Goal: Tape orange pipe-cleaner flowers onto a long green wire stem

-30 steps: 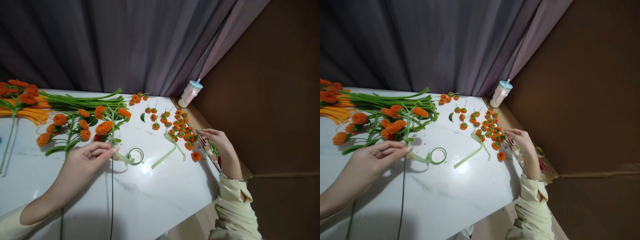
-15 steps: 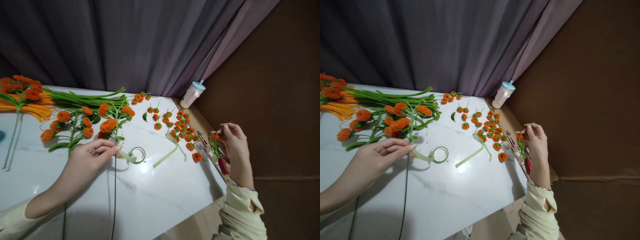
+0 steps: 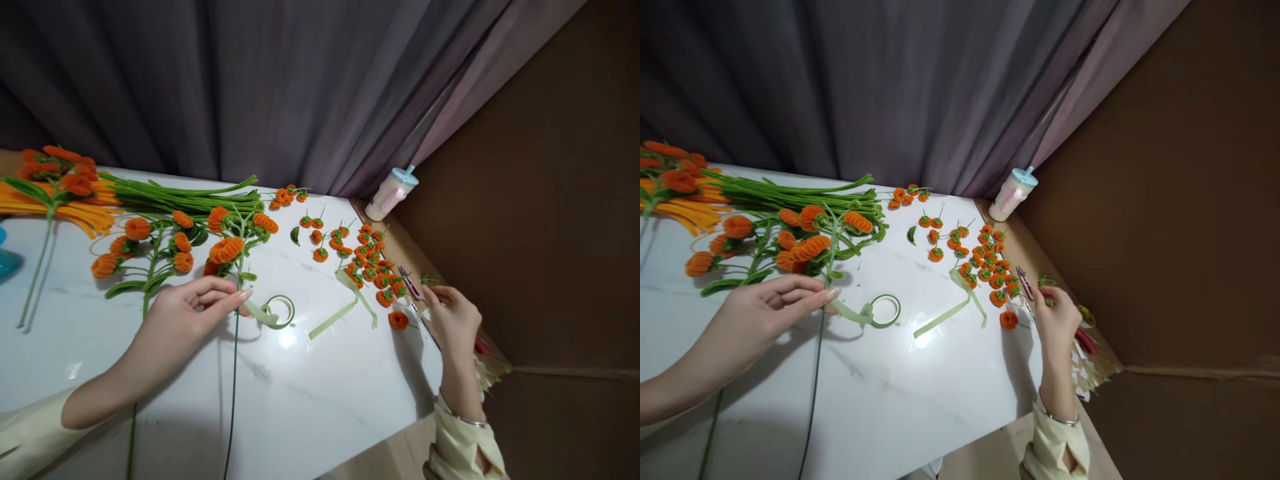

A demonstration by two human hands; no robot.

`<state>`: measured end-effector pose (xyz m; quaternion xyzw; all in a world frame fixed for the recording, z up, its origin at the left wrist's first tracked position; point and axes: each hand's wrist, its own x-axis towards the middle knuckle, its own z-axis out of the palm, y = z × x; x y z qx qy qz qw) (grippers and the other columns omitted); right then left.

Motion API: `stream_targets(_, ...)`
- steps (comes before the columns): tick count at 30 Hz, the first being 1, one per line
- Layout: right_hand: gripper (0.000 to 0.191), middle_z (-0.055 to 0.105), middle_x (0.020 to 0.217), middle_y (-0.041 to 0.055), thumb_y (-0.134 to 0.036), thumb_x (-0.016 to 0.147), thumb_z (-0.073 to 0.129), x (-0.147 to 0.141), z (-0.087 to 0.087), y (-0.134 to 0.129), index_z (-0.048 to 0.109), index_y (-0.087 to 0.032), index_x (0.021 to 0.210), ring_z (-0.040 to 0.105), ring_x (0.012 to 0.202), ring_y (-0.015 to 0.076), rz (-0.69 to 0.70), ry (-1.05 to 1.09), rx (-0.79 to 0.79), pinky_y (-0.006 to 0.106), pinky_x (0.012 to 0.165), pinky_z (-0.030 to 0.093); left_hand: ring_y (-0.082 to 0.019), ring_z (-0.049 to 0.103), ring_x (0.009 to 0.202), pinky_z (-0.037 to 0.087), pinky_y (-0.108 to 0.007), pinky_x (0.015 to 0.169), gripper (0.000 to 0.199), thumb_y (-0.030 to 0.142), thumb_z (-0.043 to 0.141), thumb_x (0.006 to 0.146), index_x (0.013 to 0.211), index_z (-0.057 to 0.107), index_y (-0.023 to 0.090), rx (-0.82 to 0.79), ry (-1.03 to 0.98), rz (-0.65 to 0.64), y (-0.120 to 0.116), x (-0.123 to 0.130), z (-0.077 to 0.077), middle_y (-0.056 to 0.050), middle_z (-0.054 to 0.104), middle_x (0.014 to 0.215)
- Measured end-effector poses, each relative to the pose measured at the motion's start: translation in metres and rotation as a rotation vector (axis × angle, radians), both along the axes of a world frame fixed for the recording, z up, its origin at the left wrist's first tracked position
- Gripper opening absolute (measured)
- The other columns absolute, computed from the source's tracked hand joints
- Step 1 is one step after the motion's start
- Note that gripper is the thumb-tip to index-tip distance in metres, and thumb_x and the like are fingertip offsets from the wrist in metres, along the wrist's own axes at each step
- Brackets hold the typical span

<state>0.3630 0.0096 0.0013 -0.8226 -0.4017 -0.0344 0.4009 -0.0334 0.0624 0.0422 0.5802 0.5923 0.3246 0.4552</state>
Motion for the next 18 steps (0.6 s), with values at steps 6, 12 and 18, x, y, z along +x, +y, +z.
stream_targets(6, 0.033, 0.072, 0.086, 0.0148, -0.050, 0.065, 0.062, -0.020, -0.009, -0.001, 0.069, -0.018, 0.073, 0.064, 0.087, 0.0351, 0.007, -0.057, -0.124, 0.046, 0.084, 0.043, -0.018, 0.065, 0.070, 0.047, -0.022, 0.059, 0.026, 0.041, 0.068, 0.066, 0.076, 0.063, 0.018, -0.003, -0.015, -0.005, 0.000, 0.000, -0.002, -0.002, 0.072, 0.073)
stream_targets(12, 0.031, 0.074, 0.081, 0.0139, -0.051, 0.065, 0.060, -0.018, 0.004, 0.009, 0.071, -0.022, 0.070, 0.064, 0.089, 0.0420, 0.075, 0.032, -0.174, 0.052, 0.079, 0.047, -0.017, 0.064, 0.063, 0.045, -0.023, 0.055, 0.023, 0.040, 0.065, 0.071, 0.072, 0.061, 0.018, 0.027, -0.121, -0.078, 0.001, 0.002, -0.001, -0.003, 0.072, 0.066)
stream_targets(18, 0.026, 0.066, 0.111, 0.0068, -0.054, 0.075, 0.058, -0.068, 0.045, -0.009, 0.065, -0.049, 0.099, 0.055, 0.113, 0.0349, 0.024, 0.163, 0.147, 0.047, 0.084, 0.052, -0.014, 0.061, 0.061, 0.042, -0.023, 0.053, 0.016, 0.033, 0.061, 0.076, 0.073, 0.057, 0.017, -0.004, -0.257, -0.130, 0.001, -0.001, -0.003, -0.002, 0.071, 0.066)
